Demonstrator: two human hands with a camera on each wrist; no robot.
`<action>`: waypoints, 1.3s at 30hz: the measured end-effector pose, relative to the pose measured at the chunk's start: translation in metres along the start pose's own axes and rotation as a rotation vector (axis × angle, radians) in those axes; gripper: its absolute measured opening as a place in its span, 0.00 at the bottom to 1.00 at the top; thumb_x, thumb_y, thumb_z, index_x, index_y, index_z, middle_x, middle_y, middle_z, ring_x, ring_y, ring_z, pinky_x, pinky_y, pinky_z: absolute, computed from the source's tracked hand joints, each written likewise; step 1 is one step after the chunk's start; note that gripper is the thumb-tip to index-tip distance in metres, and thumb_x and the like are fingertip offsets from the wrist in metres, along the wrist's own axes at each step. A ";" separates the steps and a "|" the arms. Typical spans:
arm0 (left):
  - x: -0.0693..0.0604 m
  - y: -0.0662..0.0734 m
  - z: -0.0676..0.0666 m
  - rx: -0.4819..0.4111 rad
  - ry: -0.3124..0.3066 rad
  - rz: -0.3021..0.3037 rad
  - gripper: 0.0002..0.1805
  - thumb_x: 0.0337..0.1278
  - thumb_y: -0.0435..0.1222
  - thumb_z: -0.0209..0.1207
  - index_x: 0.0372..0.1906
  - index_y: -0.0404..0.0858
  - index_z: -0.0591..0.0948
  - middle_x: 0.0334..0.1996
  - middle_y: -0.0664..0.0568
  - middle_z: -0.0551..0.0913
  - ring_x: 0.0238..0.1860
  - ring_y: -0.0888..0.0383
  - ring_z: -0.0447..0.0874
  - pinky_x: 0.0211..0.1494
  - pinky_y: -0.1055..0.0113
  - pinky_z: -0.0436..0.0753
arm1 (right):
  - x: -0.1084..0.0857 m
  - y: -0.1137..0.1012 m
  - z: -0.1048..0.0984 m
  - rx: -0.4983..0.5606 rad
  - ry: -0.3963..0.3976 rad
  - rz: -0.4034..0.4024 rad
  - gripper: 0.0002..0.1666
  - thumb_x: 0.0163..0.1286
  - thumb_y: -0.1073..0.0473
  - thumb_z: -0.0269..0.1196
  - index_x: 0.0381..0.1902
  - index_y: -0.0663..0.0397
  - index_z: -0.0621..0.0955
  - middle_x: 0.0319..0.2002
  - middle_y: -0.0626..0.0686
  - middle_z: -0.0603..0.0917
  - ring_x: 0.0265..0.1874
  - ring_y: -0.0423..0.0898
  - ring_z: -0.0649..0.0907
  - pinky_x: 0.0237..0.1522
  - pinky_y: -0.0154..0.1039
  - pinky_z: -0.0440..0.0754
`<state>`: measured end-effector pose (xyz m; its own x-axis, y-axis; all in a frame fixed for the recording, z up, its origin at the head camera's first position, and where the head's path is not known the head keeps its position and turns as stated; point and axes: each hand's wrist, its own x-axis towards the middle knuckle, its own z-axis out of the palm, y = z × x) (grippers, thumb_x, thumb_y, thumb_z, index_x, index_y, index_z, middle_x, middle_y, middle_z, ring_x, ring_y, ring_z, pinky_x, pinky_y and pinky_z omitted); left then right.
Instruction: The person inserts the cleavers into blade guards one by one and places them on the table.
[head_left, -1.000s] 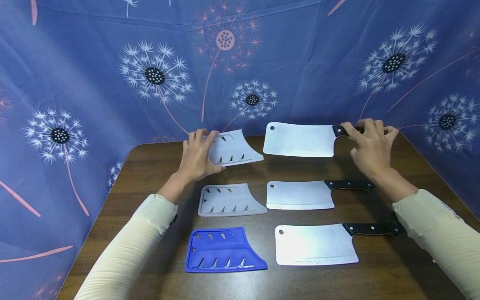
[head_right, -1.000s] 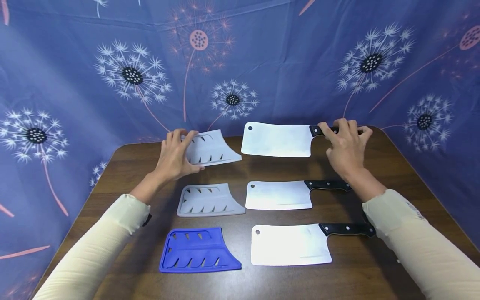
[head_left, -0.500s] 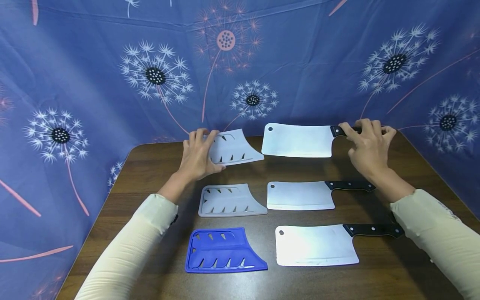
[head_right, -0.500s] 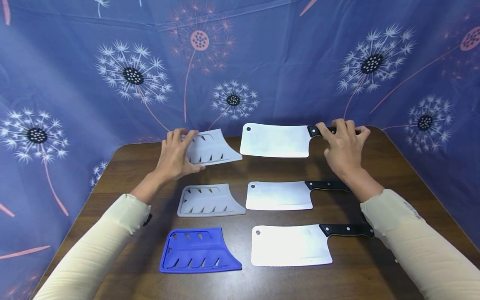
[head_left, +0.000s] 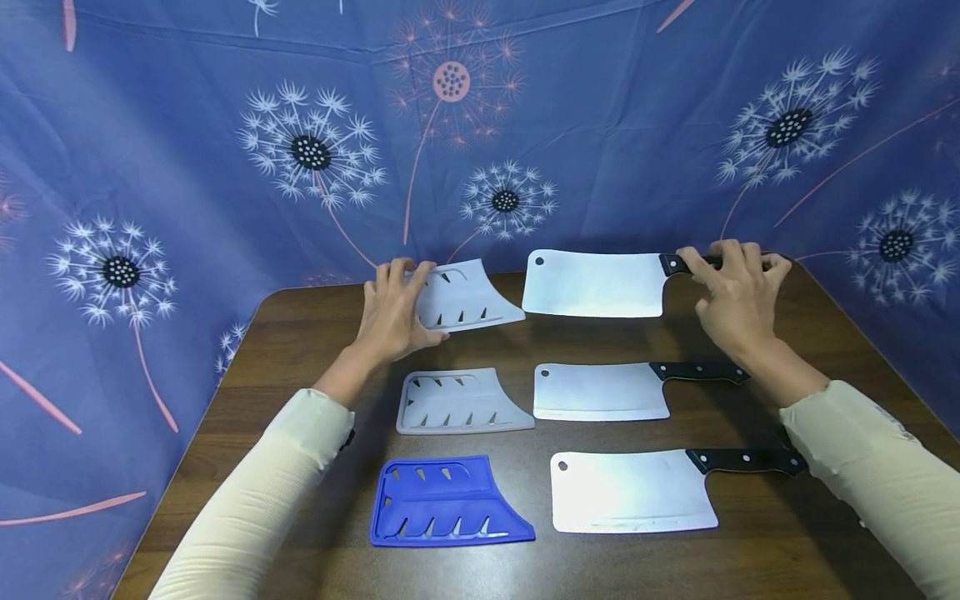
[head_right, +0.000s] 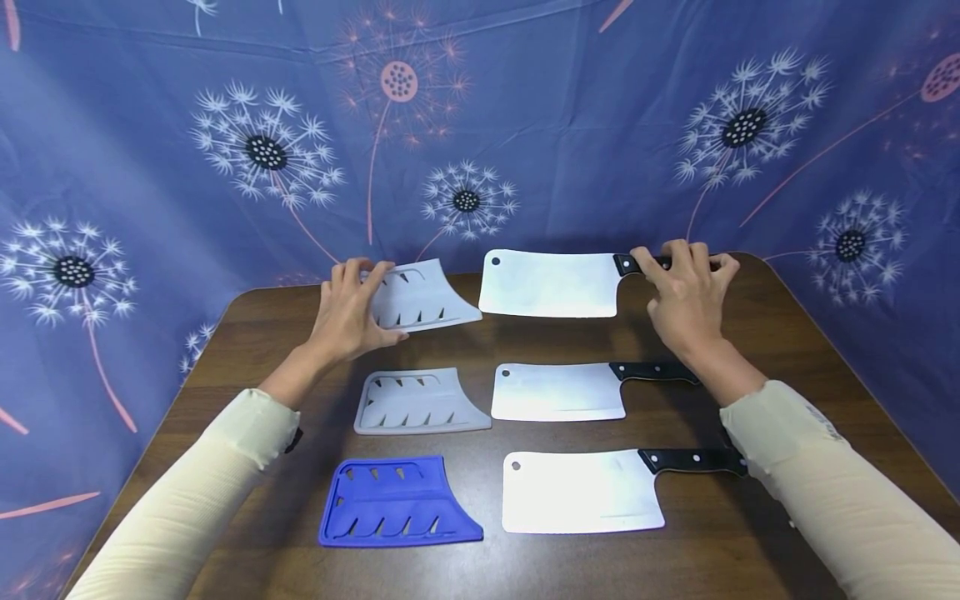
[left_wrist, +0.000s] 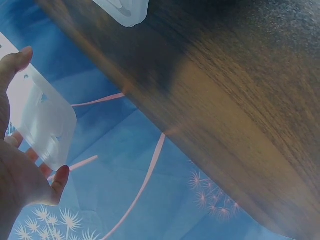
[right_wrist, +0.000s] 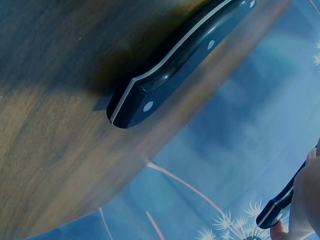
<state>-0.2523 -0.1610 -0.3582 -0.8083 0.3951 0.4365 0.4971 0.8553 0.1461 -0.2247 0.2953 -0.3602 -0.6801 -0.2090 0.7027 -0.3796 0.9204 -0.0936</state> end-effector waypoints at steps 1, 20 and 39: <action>0.000 0.000 0.000 0.001 -0.001 0.000 0.56 0.21 0.55 0.77 0.66 0.45 0.67 0.58 0.41 0.65 0.55 0.41 0.62 0.41 0.51 0.65 | 0.000 0.000 0.000 -0.002 -0.001 -0.001 0.43 0.44 0.83 0.58 0.58 0.47 0.76 0.48 0.68 0.72 0.49 0.68 0.68 0.51 0.71 0.51; 0.003 0.006 -0.002 0.050 -0.017 0.013 0.57 0.20 0.55 0.78 0.66 0.45 0.66 0.59 0.39 0.66 0.58 0.36 0.61 0.41 0.45 0.67 | -0.003 -0.004 0.003 -0.008 0.040 -0.023 0.43 0.42 0.83 0.59 0.58 0.49 0.77 0.48 0.69 0.72 0.47 0.68 0.66 0.51 0.70 0.49; 0.010 0.026 0.001 0.044 0.000 0.066 0.57 0.16 0.54 0.79 0.64 0.44 0.67 0.58 0.40 0.65 0.59 0.35 0.59 0.43 0.40 0.67 | -0.001 -0.019 0.010 -0.023 0.021 -0.088 0.47 0.40 0.83 0.67 0.58 0.45 0.75 0.50 0.68 0.71 0.48 0.69 0.67 0.51 0.71 0.51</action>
<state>-0.2476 -0.1345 -0.3506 -0.7742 0.4509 0.4443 0.5348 0.8414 0.0780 -0.2232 0.2746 -0.3660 -0.6315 -0.2824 0.7221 -0.4223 0.9063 -0.0149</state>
